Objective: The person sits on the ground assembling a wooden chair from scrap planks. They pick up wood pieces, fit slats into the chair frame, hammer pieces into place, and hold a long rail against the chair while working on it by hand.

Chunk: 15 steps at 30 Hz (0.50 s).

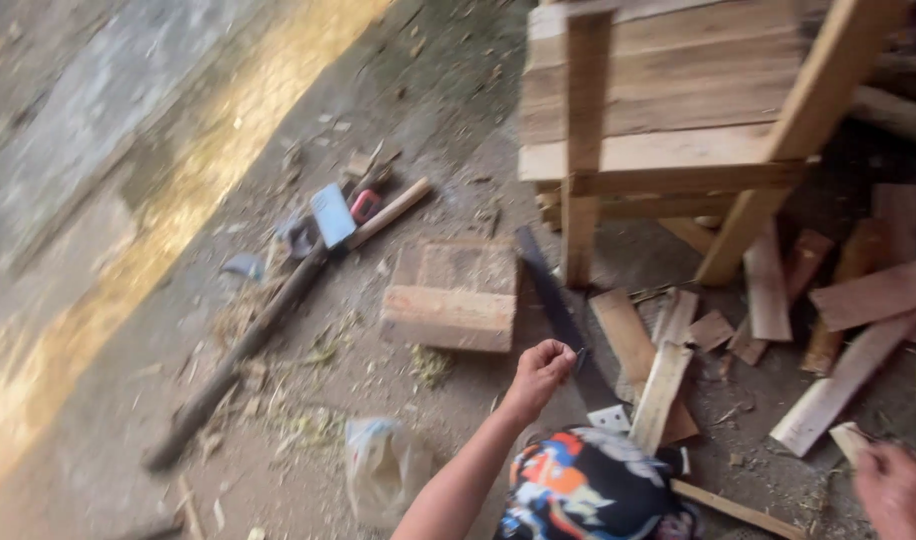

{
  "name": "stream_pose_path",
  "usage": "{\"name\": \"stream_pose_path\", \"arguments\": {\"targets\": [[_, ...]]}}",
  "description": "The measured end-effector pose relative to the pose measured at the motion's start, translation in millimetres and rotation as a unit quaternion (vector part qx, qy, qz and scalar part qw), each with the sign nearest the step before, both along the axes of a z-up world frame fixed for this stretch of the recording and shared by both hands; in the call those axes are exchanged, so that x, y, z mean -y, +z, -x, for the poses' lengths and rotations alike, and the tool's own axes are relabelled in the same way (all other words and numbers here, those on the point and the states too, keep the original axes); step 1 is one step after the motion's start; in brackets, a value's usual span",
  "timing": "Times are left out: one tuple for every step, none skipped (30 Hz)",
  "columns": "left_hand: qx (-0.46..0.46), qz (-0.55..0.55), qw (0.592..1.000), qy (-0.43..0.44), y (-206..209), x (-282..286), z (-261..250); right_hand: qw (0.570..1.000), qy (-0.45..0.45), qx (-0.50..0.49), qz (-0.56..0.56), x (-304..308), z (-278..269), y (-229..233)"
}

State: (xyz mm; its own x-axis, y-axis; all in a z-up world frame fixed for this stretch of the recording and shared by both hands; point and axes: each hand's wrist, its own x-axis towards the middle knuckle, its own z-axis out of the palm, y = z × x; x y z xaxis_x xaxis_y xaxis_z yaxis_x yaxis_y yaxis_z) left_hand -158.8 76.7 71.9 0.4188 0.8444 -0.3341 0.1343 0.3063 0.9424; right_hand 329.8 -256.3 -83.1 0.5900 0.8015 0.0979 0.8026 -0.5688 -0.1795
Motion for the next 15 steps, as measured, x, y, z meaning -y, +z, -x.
{"name": "stream_pose_path", "arguments": {"targets": [[0.094, 0.120, 0.988, -0.028, 20, -9, -16, 1.000, -0.015, 0.008, -0.008, -9, 48, 4], [0.095, 0.115, 0.988, -0.046, 38, -20, -31, 0.999, -0.032, 0.012, -0.015, -55, 82, 39], [0.085, 0.123, 0.983, -0.105, 55, -26, -41, 0.997, 0.032, -0.048, -0.060, -93, 105, 95], [0.075, 0.131, 0.975, -0.164, 72, -30, -51, 0.984, 0.096, -0.105, -0.109, -121, 117, 170], [0.071, 0.130, 0.973, -0.175, 81, -37, -63, 0.984, 0.084, -0.106, -0.113, -141, 123, 184], [0.033, 0.125, 0.967, -0.219, 90, -43, -74, 0.963, 0.182, -0.108, -0.164, -162, 129, 198], [-0.005, 0.118, 0.958, -0.261, 100, -50, -85, 0.930, 0.278, -0.108, -0.215, -184, 134, 213], [-0.009, 0.115, 0.956, -0.270, 106, -53, -93, 0.932, 0.269, -0.106, -0.220, -193, 143, 231], [-0.022, 0.109, 0.946, -0.304, 112, -56, -101, 0.913, 0.309, -0.102, -0.246, -203, 151, 249], [-0.037, 0.103, 0.935, -0.338, 118, -59, -109, 0.892, 0.349, -0.096, -0.270, -214, 160, 267], [-0.039, 0.101, 0.933, -0.343, 114, -57, -116, 0.894, 0.343, -0.095, -0.273, -218, 163, 259], [-0.047, 0.097, 0.936, -0.336, 109, -56, -123, 0.885, 0.341, -0.086, -0.305, -223, 167, 250], [-0.055, 0.092, 0.939, -0.328, 103, -54, -130, 0.876, 0.338, -0.076, -0.337, -228, 169, 240], [-0.058, 0.090, 0.937, -0.333, 105, -52, -137, 0.877, 0.332, -0.075, -0.339, -225, 173, 247], [-0.061, 0.101, 0.935, -0.335, 108, -49, -143, 0.877, 0.330, -0.071, -0.342, -223, 178, 254]]}}
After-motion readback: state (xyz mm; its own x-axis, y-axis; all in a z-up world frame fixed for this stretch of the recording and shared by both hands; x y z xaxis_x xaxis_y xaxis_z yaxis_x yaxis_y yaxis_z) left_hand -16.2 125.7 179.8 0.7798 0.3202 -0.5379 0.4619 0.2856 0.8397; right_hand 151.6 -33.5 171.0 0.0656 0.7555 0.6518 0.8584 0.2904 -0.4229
